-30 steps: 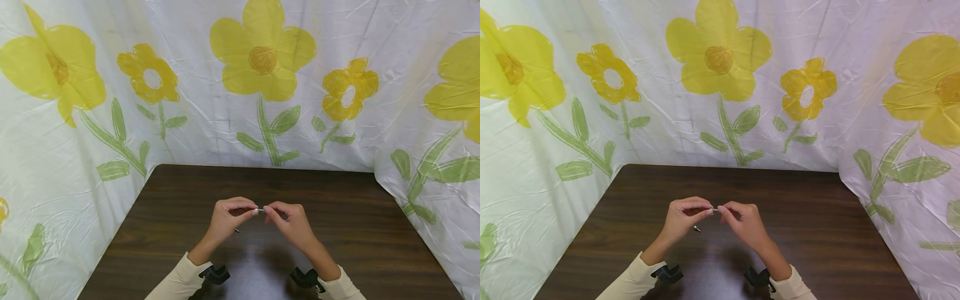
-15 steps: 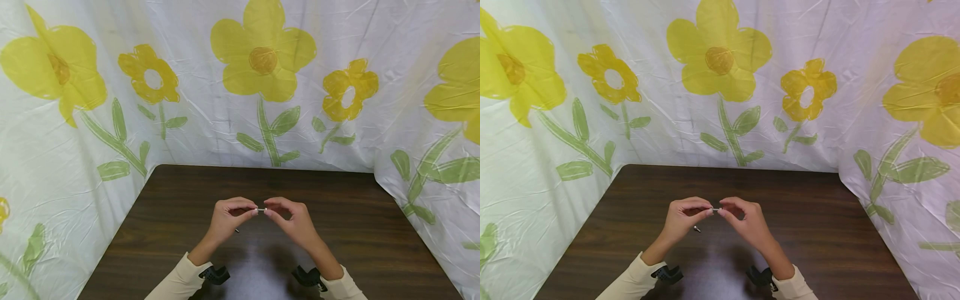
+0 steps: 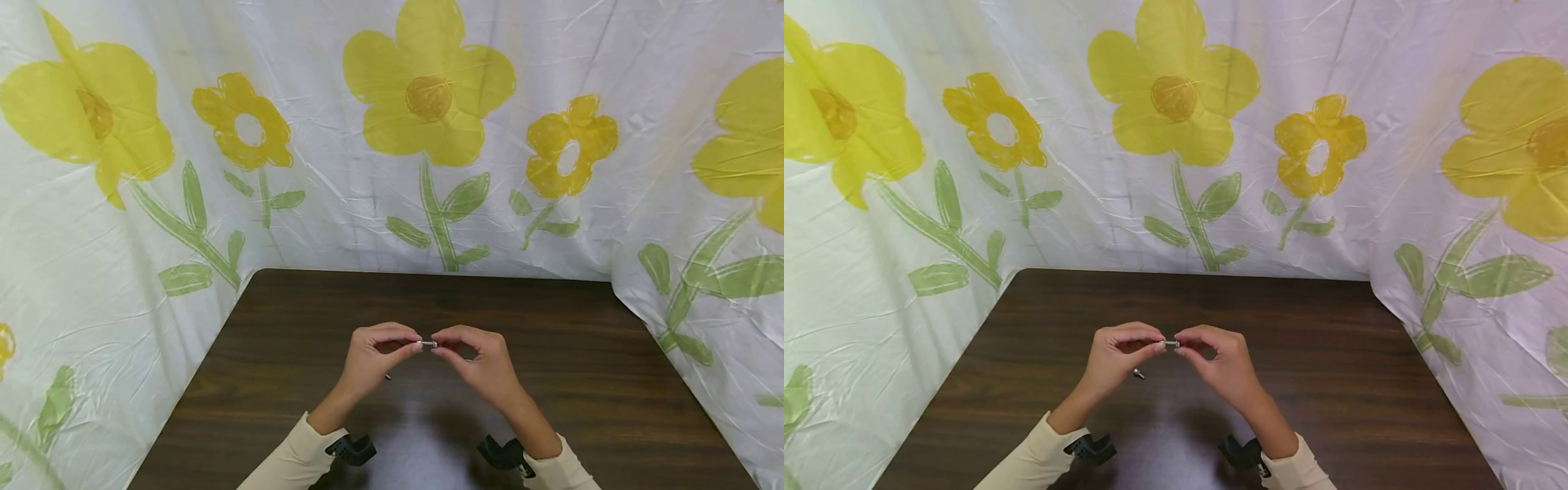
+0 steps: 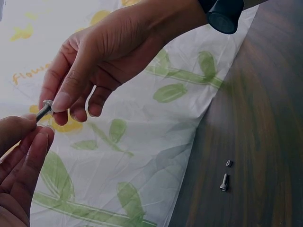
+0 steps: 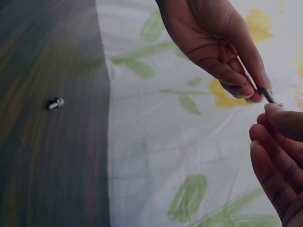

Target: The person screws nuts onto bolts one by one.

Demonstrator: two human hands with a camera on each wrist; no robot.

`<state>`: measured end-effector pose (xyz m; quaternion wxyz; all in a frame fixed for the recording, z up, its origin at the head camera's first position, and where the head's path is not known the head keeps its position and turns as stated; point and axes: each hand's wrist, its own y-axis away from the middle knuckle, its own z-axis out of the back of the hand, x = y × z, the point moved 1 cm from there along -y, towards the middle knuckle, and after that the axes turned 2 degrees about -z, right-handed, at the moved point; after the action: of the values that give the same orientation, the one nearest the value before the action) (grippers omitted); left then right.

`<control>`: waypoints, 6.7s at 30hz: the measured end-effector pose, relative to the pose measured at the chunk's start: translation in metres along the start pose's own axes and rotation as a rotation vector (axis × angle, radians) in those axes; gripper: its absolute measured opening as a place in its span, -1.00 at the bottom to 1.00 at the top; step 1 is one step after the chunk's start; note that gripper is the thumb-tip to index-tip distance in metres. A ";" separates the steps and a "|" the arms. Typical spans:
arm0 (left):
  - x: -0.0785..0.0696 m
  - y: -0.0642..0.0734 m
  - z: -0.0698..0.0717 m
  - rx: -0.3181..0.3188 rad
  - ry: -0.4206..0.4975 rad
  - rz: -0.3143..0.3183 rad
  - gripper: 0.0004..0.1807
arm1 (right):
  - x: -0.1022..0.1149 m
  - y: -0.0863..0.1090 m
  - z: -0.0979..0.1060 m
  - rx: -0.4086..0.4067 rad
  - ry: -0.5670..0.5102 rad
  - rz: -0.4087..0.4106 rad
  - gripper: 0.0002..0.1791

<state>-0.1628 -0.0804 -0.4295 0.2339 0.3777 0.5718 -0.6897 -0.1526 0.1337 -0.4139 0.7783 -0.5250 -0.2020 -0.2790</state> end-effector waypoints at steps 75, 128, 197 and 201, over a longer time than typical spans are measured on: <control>0.004 -0.025 0.002 -0.002 0.028 0.010 -0.85 | -0.011 -0.025 0.005 0.126 -0.004 -0.191 -0.76; 0.000 -0.023 0.001 -0.033 0.006 -0.001 -0.84 | -0.006 -0.020 0.004 0.063 -0.014 -0.186 -0.78; 0.002 -0.022 0.002 0.002 0.093 -0.023 -0.89 | -0.002 -0.023 0.004 0.022 -0.020 -0.034 -0.71; 0.003 -0.022 0.002 0.002 0.085 -0.021 -0.89 | -0.003 -0.022 0.005 0.043 -0.029 -0.078 -0.75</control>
<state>-0.1814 -0.0769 -0.4180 0.2017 0.4007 0.5845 -0.6761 -0.1689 0.1323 -0.3986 0.7750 -0.5039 -0.2395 -0.2968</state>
